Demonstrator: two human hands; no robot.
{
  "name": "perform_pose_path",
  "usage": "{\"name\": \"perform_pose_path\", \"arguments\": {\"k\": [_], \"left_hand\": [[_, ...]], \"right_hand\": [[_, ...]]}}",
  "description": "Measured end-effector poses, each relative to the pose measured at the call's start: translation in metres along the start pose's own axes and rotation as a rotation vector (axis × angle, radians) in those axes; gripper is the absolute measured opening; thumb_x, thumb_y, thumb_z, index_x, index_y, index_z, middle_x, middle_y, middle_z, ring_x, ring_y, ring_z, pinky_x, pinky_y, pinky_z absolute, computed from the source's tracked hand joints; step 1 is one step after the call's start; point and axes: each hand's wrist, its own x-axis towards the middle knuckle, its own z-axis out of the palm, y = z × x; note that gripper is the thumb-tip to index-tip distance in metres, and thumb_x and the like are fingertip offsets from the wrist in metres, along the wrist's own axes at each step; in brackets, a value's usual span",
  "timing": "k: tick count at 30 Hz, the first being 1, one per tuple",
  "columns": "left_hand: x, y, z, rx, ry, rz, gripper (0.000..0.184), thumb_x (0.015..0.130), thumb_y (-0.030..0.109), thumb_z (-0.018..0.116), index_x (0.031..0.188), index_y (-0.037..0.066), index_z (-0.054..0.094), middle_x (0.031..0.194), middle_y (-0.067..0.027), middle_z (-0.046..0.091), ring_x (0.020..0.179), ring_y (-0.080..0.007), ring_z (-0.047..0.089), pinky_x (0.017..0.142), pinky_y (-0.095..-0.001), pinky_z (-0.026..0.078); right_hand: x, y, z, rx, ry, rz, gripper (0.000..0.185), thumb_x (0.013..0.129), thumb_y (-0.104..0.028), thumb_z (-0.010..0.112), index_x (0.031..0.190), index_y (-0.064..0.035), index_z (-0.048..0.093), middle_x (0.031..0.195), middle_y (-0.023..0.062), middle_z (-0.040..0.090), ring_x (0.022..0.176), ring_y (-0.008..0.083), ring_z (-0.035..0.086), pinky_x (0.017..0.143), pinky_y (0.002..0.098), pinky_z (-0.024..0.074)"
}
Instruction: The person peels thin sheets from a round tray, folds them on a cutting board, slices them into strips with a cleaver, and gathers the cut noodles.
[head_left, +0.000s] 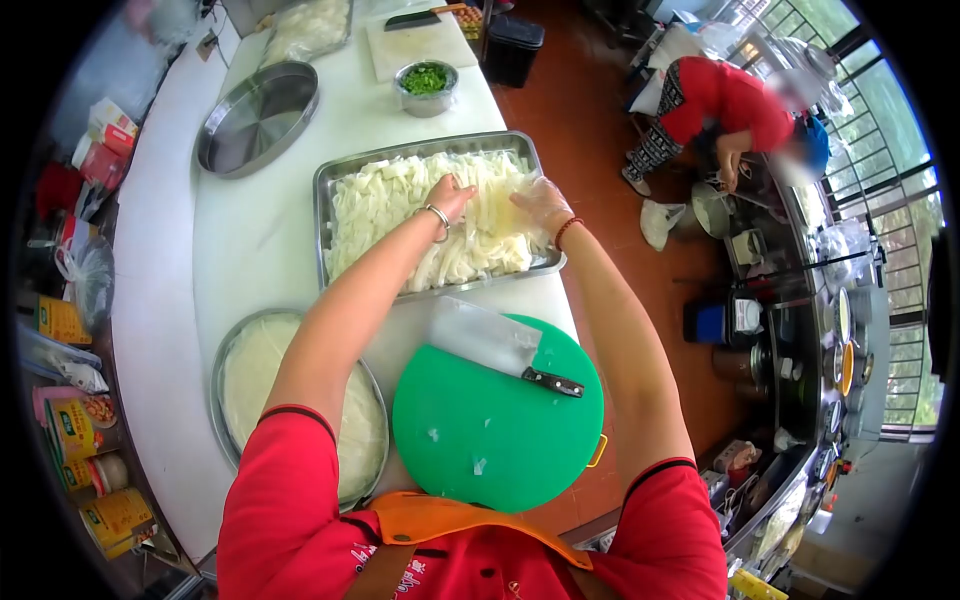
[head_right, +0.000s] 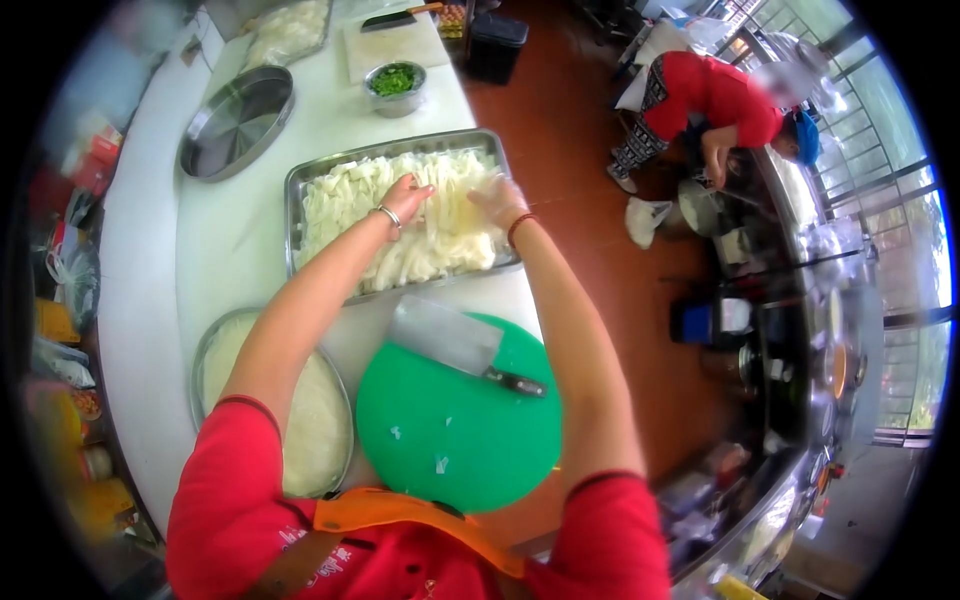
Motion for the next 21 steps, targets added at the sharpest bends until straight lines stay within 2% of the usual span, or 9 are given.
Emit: {"name": "perform_pose_path", "arguments": {"k": [1,4,7,12,14,17,18,20,21], "left_hand": [[0.004,0.001,0.001,-0.037,0.027,-0.101,0.071,0.089,0.032,0.068,0.143,-0.001,0.038,0.141,-0.0221,0.047,0.126,-0.0289,0.051,0.108,-0.0434,0.041],[0.046,-0.051,-0.004,0.681,0.277,0.378,0.067,0.087,0.027,0.067,0.144,0.004,0.041,0.141,-0.0213,0.048,0.132,-0.0322,0.045,0.112,-0.0446,0.036],[0.022,-0.072,-0.010,0.918,0.003,0.701,0.063,0.086,0.027,0.067,0.143,0.012,0.044,0.145,-0.0144,0.045,0.138,-0.0339,0.038,0.115,-0.0459,0.032],[-0.065,-0.069,0.002,1.135,-0.096,0.674,0.054,0.087,0.025,0.066,0.137,0.012,0.051,0.142,-0.0124,0.049,0.133,-0.0320,0.043,0.110,-0.0433,0.037],[-0.098,-0.079,-0.005,0.991,0.015,0.755,0.050,0.088,0.022,0.065,0.135,0.012,0.052,0.141,-0.0120,0.050,0.130,-0.0322,0.046,0.109,-0.0429,0.038],[-0.178,-0.080,-0.038,0.692,0.180,0.808,0.044,0.086,0.012,0.065,0.129,0.009,0.056,0.136,-0.0132,0.052,0.122,-0.0340,0.051,0.103,-0.0423,0.043],[-0.198,-0.095,-0.056,0.720,0.254,0.750,0.043,0.085,0.011,0.065,0.128,0.009,0.057,0.134,-0.0133,0.053,0.121,-0.0341,0.052,0.103,-0.0426,0.044],[-0.240,-0.136,-0.103,0.768,0.391,0.651,0.041,0.084,0.010,0.065,0.125,0.008,0.058,0.129,-0.0135,0.056,0.118,-0.0342,0.053,0.101,-0.0434,0.045],[-0.256,-0.160,-0.127,0.788,0.486,0.584,0.038,0.082,0.009,0.066,0.120,0.007,0.061,0.123,-0.0129,0.059,0.115,-0.0337,0.055,0.099,-0.0433,0.046]], "right_hand": [[0.004,0.005,-0.001,-0.112,0.007,-0.037,0.049,0.084,-0.025,0.071,0.123,0.0020,0.058,0.105,0.0203,0.069,0.098,0.0322,0.067,0.085,0.0390,0.0529],[-0.014,0.003,0.007,-0.229,0.192,-0.174,0.057,0.084,-0.025,0.071,0.128,0.0038,0.051,0.121,0.0207,0.064,0.113,0.0323,0.062,0.095,0.0381,0.0492],[-0.018,0.020,0.033,-0.479,-0.082,-0.347,0.034,0.089,-0.017,0.059,0.120,-0.0031,0.059,0.120,0.0199,0.064,0.112,0.0324,0.062,0.094,0.0406,0.0505],[-0.066,-0.010,0.022,-0.651,-0.418,-0.301,0.042,0.089,-0.005,0.050,0.131,-0.0060,0.052,0.132,0.0177,0.057,0.127,0.0312,0.052,0.105,0.0387,0.0429],[-0.104,-0.012,0.010,-0.512,-0.193,-0.246,0.051,0.092,-0.016,0.053,0.143,-0.0133,0.046,0.150,0.0180,0.041,0.135,0.0320,0.044,0.111,0.0416,0.0372],[-0.159,0.008,-0.001,-0.265,0.195,-0.550,0.037,0.091,-0.013,0.057,0.128,-0.0059,0.059,0.127,0.0192,0.060,0.112,0.0338,0.062,0.103,0.0418,0.0447],[-0.193,-0.008,-0.010,0.361,0.037,-0.075,0.028,0.092,-0.011,0.058,0.117,-0.0026,0.064,0.107,0.0162,0.064,0.089,0.0264,0.068,0.087,0.0375,0.0527],[-0.244,0.005,-0.022,-0.004,0.296,-0.480,0.009,0.094,-0.007,0.058,0.096,-0.0013,0.065,0.071,0.0031,0.058,0.058,0.0107,0.058,0.050,0.0259,0.0448],[-0.275,0.011,-0.022,0.226,0.247,-0.347,0.012,0.096,-0.011,0.058,0.093,-0.0019,0.065,0.072,0.0025,0.057,0.055,0.0097,0.056,0.048,0.0237,0.0434]]}}
